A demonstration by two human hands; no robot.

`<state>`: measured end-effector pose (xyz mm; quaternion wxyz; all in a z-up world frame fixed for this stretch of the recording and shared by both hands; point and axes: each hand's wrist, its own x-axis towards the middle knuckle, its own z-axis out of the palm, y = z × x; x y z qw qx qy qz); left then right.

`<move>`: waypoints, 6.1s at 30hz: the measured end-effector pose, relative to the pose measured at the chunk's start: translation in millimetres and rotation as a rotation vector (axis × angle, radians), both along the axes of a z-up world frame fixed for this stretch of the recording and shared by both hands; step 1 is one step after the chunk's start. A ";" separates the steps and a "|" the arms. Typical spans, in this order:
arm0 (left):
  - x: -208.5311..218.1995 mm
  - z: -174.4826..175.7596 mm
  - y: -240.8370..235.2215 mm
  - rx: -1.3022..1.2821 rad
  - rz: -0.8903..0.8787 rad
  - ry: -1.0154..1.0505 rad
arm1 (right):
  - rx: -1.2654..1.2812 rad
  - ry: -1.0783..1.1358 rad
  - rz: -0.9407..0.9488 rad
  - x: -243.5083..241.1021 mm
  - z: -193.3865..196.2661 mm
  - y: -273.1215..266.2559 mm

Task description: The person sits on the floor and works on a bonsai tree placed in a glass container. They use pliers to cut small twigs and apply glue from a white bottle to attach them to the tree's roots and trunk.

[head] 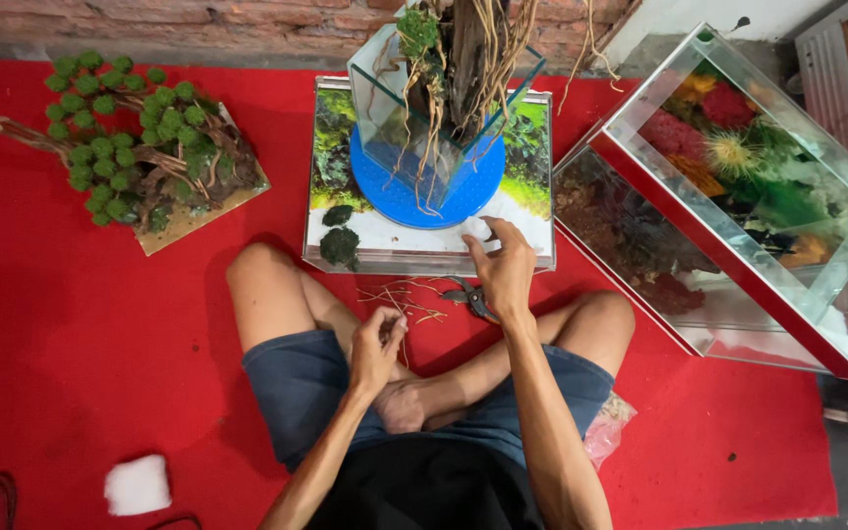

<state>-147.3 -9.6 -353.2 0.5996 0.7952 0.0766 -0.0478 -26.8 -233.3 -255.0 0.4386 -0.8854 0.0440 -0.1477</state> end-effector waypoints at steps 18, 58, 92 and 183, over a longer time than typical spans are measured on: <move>-1.0 -119.3 21.7 -0.211 0.138 0.162 | -0.027 0.428 0.195 -93.8 -157.8 31.9; 22.3 -39.5 -83.9 0.356 -0.389 0.026 | 0.144 0.261 -0.369 -225.3 -93.4 -78.6; -80.8 18.8 -300.0 -0.002 -1.254 -0.263 | 1.158 0.033 -1.450 -311.5 -232.1 -169.2; 27.1 -125.5 -20.8 -0.546 0.120 0.300 | 0.529 0.314 0.101 -113.3 -180.2 7.6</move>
